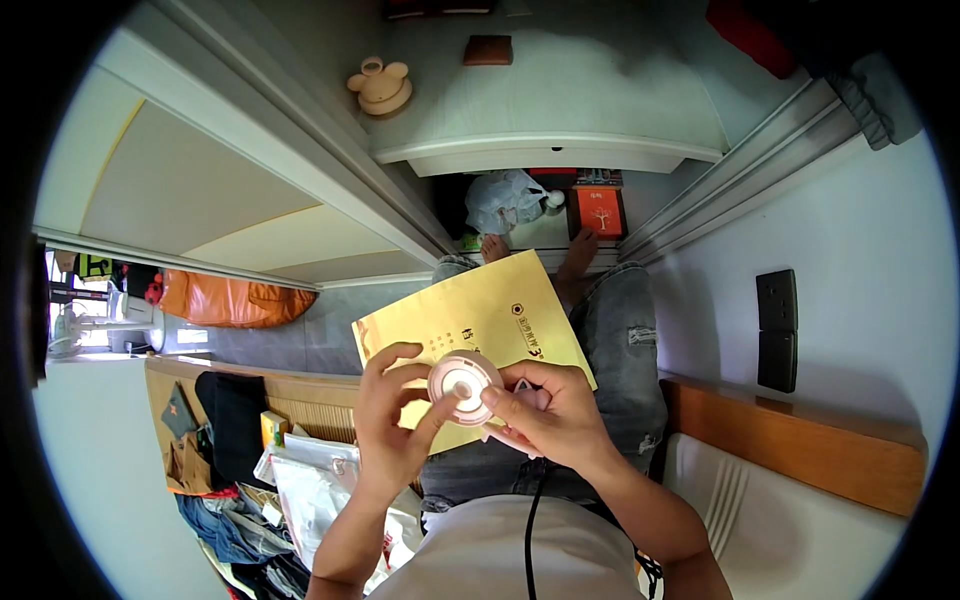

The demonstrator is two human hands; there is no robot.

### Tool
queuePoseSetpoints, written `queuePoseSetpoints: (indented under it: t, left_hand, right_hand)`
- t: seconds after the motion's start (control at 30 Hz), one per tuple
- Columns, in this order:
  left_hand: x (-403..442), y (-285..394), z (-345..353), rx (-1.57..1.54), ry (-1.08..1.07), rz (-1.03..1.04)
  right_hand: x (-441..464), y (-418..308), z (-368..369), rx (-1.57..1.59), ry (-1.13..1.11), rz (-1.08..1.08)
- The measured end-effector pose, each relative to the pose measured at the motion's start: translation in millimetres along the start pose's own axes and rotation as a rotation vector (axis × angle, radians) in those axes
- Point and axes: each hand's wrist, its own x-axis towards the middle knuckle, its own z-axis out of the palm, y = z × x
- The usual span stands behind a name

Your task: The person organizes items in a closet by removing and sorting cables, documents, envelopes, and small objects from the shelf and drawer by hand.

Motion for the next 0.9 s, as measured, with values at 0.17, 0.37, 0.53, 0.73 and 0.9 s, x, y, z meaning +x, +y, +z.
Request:
queuePoseSetpoints:
  t: [0.17,0.37,0.53,0.73,0.9]
  left_hand:
    - [5,3,-7,0.577,-0.25,0.497]
    - [0,3,-3,0.513,-0.352,0.32]
    - [-7,-11,4,0.503,-0.324,0.261]
    - [-6,-20,5,0.507,-0.257,0.367]
    - [-5,-11,5,0.451,-0.079,0.341]
  right_hand:
    - [1,4,1,-0.102,0.013,-0.119]
    - [-3,6,8,-0.13,0.066,-0.135]
    - [-5,21,10,-0.007,0.122,-0.121]
    - [-3,27,5,-0.086,0.139,-0.154]
    - [-3,21,7,-0.044,0.107,-0.103]
